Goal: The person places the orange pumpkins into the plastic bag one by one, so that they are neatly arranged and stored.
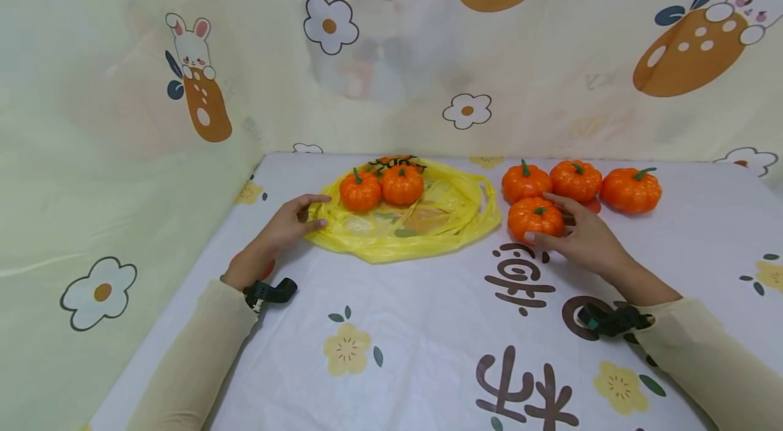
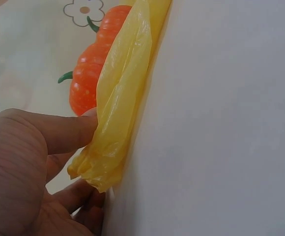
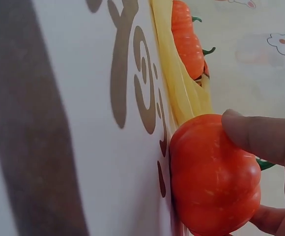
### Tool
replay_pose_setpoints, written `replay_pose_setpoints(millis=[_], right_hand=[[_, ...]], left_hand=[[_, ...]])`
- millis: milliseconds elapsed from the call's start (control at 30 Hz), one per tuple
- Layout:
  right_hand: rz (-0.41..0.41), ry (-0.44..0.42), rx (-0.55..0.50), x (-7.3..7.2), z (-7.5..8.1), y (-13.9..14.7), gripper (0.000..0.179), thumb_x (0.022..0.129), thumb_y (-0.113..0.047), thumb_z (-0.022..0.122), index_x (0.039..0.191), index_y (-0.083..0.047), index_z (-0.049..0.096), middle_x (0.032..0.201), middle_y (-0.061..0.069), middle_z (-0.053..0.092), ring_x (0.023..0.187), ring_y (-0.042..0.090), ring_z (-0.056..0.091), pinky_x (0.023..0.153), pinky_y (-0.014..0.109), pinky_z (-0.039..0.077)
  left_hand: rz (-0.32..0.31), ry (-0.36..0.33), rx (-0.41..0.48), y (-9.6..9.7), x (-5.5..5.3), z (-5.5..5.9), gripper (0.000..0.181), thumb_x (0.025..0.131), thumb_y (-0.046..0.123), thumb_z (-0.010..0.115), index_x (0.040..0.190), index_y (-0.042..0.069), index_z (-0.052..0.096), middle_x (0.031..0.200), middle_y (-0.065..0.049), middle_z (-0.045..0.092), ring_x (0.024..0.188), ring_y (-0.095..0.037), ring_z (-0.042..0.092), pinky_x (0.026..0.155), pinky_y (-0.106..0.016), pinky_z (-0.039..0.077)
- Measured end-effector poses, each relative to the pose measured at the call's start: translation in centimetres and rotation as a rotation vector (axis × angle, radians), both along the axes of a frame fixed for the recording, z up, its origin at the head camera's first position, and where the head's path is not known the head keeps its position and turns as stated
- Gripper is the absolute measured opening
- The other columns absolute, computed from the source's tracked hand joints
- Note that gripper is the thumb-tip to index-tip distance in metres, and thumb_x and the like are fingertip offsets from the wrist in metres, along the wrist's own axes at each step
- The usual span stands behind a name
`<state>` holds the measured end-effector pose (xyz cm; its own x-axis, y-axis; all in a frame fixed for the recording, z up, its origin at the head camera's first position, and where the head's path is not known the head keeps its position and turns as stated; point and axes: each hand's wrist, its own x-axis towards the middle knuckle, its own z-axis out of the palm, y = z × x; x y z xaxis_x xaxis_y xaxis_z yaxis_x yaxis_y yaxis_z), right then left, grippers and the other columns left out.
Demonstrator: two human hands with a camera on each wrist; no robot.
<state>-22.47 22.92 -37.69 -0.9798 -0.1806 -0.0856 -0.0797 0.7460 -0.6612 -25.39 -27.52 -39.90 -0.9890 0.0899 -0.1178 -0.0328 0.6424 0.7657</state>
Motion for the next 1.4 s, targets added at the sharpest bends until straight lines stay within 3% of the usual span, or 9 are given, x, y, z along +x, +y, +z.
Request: replay_pose_setpoints(millis=[133, 367, 600, 867, 1200, 1400], right_hand=[[-0.006, 0.0, -0.001, 0.0, 0.0, 0.0, 0.097, 0.084, -0.047, 0.074, 0.155, -0.005, 0.024, 0.147, 0.034, 0.038, 0.128, 0.052, 0.042, 0.101, 0.065, 0.042], [-0.019, 0.007, -0.012, -0.1, -0.2, -0.3, 0.098, 0.083, -0.05, 0.074, 0.156, -0.01, 0.023, 0.148, 0.032, 0.037, 0.128, 0.052, 0.041, 0.096, 0.062, 0.048], [-0.045, 0.081, -0.075, 0.5, 0.1, -0.9, 0.091, 0.083, -0.047, 0.075, 0.155, -0.017, 0.029, 0.148, 0.027, 0.038, 0.122, 0.045, 0.043, 0.088, 0.054, 0.052], [-0.033, 0.055, -0.092, 0.5, 0.6, -1.1, 0.093, 0.083, -0.046, 0.076, 0.157, -0.022, 0.026, 0.156, 0.026, 0.03, 0.135, 0.049, 0.035, 0.103, 0.068, 0.039], [-0.039, 0.034, -0.104, 0.8, 1.0, -1.4, 0.095, 0.079, -0.05, 0.078, 0.155, -0.021, 0.029, 0.15, 0.027, 0.035, 0.127, 0.049, 0.042, 0.099, 0.065, 0.045], [-0.024, 0.039, -0.1, 0.9, 1.1, -1.6, 0.099, 0.078, -0.051, 0.079, 0.156, -0.021, 0.027, 0.152, 0.028, 0.032, 0.13, 0.05, 0.039, 0.101, 0.067, 0.042]], left_hand=[[0.006, -0.003, -0.008, 0.1, 0.0, 0.1, 0.048, 0.094, 0.018, 0.067, 0.14, 0.02, 0.053, 0.153, -0.011, 0.042, 0.125, -0.032, 0.04, 0.114, -0.049, 0.033], [0.002, -0.002, -0.007, 0.0, 0.2, 0.3, 0.048, 0.094, 0.017, 0.067, 0.139, 0.019, 0.053, 0.154, -0.011, 0.041, 0.133, -0.032, 0.039, 0.118, -0.051, 0.03], [-0.001, 0.0, -0.007, 0.1, 0.2, 0.4, 0.048, 0.094, 0.017, 0.067, 0.14, 0.018, 0.053, 0.155, -0.011, 0.041, 0.135, -0.033, 0.038, 0.119, -0.051, 0.029], [0.004, -0.004, -0.017, 0.1, 0.2, 0.4, 0.048, 0.094, 0.018, 0.067, 0.14, 0.018, 0.053, 0.155, -0.012, 0.04, 0.136, -0.033, 0.038, 0.119, -0.051, 0.03], [-0.001, 0.0, 0.008, 0.1, 0.2, 0.4, 0.048, 0.093, 0.017, 0.067, 0.139, 0.017, 0.054, 0.154, -0.012, 0.041, 0.133, -0.033, 0.039, 0.118, -0.051, 0.03], [-0.004, 0.003, 0.01, 0.2, 0.3, 0.4, 0.047, 0.094, 0.017, 0.067, 0.139, 0.017, 0.054, 0.154, -0.012, 0.042, 0.132, -0.032, 0.04, 0.118, -0.05, 0.03]])
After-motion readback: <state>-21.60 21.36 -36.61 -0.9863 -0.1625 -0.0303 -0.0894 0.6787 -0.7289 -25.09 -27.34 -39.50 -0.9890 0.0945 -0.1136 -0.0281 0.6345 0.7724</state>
